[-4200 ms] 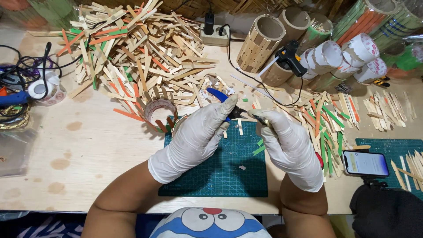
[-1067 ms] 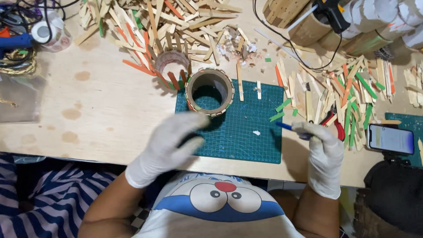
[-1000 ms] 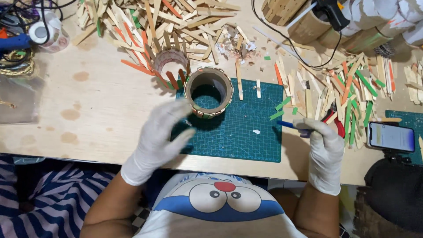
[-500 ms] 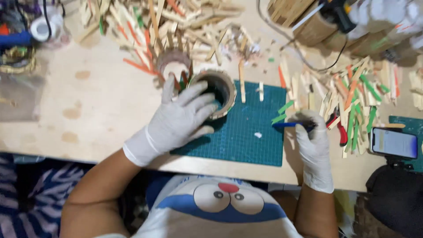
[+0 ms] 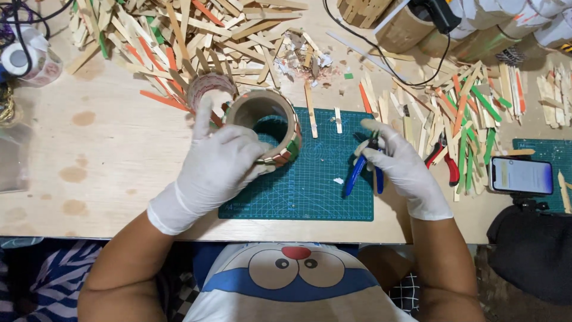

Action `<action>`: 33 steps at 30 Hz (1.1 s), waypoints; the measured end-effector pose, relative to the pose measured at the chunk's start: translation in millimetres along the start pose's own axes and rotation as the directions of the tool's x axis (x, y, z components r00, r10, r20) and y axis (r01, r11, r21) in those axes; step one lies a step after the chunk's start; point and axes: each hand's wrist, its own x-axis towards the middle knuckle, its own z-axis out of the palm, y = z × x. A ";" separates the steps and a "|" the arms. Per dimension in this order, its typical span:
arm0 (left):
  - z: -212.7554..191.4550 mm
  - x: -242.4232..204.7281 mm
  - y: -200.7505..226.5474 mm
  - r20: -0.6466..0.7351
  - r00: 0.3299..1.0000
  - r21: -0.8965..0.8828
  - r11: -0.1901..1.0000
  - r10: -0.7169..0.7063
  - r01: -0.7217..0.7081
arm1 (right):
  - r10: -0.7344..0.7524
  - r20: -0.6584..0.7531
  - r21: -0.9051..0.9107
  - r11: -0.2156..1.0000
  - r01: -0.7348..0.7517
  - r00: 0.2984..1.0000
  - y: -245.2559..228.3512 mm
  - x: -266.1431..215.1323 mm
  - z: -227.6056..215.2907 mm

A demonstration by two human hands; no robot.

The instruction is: Trim popsicle sticks glued to a cardboard tube using a pair of cutters to create a decorative container

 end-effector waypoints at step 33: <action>-40.5 -1.7 7.4 0.042 0.994 -0.020 0.994 0.106 -0.105 | -0.321 0.421 -0.863 0.146 0.484 0.848 -19.2 48.4 44.6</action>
